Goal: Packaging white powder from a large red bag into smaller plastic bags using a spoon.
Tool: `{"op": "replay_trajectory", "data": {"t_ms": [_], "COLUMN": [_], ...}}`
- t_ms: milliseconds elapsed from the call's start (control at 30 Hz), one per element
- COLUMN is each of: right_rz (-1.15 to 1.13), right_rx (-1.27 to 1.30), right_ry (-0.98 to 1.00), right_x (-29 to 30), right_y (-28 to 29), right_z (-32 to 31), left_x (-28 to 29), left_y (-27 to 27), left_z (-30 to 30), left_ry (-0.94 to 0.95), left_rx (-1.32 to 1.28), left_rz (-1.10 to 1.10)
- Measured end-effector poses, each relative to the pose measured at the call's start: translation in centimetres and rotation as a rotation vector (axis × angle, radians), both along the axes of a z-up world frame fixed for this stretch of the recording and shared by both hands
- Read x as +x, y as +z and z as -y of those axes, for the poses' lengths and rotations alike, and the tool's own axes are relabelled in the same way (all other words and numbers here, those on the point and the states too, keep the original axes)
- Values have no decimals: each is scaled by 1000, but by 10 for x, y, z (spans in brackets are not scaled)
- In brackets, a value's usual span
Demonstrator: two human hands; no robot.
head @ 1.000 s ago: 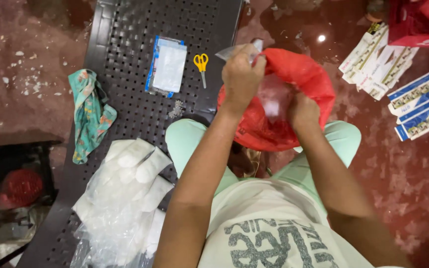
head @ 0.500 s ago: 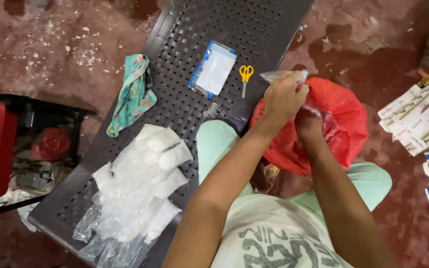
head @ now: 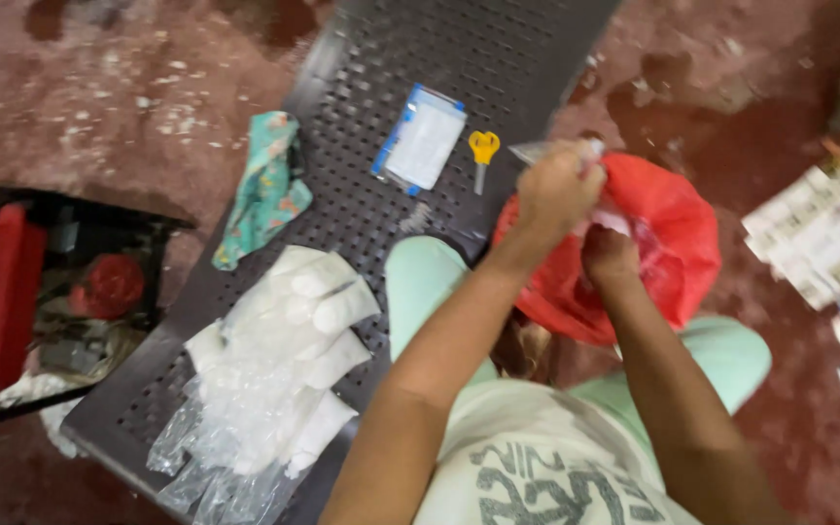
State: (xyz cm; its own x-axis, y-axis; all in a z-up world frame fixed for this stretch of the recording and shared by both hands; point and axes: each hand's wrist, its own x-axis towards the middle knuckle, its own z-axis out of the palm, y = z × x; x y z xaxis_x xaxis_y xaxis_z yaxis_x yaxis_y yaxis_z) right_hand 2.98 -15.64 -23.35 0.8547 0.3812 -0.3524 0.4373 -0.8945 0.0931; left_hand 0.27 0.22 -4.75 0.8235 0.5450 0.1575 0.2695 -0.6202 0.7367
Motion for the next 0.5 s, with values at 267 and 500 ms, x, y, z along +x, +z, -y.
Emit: {"op": "replay_trajectory", "data": {"t_ms": [267,500], "right_rz": [593,405], "right_rx": [-208,-439], "right_ry": [357,293], "right_x": [-6,-2], "right_y": [72,46], "right_z": [5,15], "left_x": [-7,-10], "left_y": [36,28], "left_z": [4,4], "left_ry": [-129,-100], "left_rx": [-94,-64], "left_rz": [33,96]}}
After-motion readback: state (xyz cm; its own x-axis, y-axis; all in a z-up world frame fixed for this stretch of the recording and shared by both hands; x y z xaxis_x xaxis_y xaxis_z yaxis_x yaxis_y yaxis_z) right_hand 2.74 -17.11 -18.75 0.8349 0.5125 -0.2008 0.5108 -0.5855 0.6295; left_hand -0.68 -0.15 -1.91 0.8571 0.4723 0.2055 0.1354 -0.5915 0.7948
